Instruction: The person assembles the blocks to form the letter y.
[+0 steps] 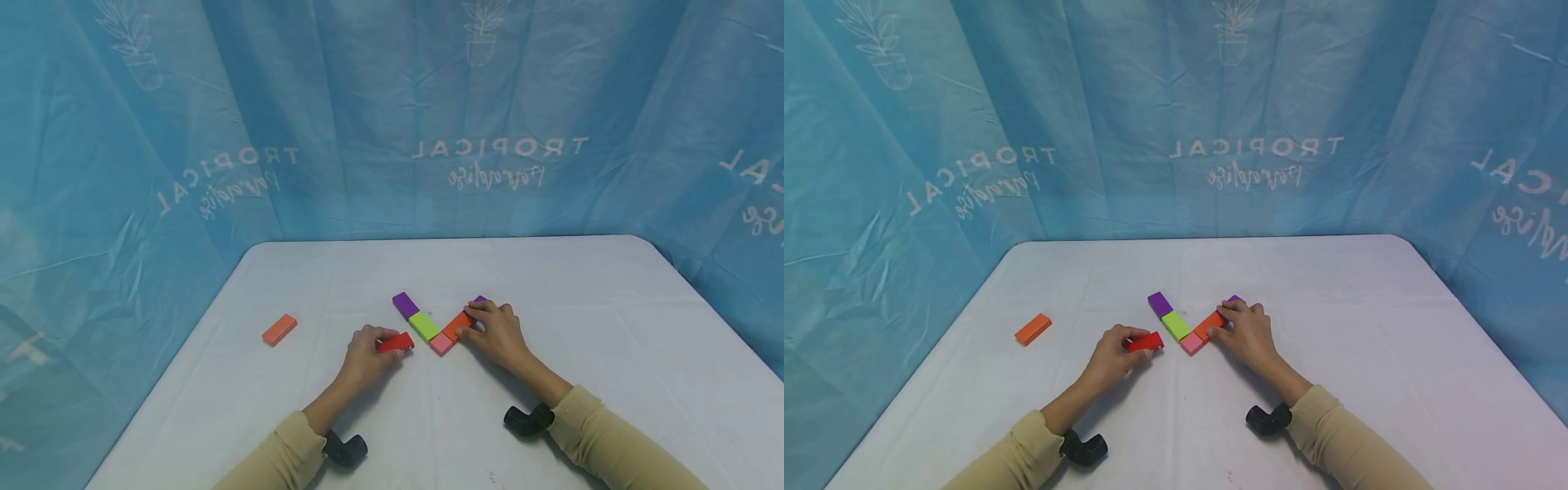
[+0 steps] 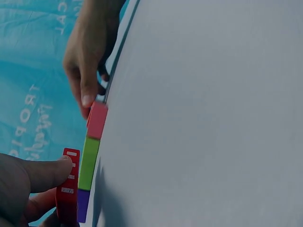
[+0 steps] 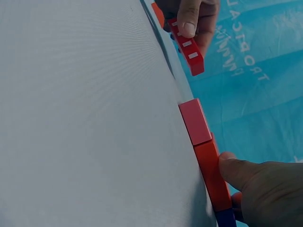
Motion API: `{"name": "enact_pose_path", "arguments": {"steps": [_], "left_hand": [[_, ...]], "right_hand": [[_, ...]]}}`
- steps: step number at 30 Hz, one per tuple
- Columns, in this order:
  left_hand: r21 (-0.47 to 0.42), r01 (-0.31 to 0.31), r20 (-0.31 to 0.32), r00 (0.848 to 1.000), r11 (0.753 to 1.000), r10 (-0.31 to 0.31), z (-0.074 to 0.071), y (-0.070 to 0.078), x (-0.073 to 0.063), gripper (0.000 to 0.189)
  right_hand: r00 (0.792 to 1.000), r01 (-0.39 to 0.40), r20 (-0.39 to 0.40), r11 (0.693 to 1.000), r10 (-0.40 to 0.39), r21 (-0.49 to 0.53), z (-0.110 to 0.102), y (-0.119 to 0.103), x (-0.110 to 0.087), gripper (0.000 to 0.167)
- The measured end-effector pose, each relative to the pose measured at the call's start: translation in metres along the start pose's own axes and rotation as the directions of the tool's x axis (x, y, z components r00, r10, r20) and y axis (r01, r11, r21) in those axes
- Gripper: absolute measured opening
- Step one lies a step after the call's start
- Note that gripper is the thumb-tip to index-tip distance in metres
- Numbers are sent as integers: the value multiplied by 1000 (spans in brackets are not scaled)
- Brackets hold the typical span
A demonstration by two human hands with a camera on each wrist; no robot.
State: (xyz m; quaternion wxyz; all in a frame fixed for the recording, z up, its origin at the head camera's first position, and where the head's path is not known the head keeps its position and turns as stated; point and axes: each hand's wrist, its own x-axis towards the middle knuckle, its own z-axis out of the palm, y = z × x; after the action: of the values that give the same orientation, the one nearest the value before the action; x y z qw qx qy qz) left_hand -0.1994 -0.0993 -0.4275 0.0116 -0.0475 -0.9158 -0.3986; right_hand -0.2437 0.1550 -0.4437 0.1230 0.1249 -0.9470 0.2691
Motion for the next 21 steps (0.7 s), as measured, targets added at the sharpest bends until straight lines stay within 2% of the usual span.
{"name": "enact_pose_path", "arguments": {"steps": [7,15,21], "left_hand": [[5,2,39,999,1000,-2,13,8,-5,34],[24,-11,32,999,1000,11,22,15,-10,34],[57,-47,20,999,997,46,25,19,-13,34]], "right_hand": [[1000,5,-4,1000,-5,-7,2,0,-1,51],[1000,10,-13,1000,-10,-10,2,1,0,51],[1000,7,-18,1000,-8,-9,2,1,0,51]]}}
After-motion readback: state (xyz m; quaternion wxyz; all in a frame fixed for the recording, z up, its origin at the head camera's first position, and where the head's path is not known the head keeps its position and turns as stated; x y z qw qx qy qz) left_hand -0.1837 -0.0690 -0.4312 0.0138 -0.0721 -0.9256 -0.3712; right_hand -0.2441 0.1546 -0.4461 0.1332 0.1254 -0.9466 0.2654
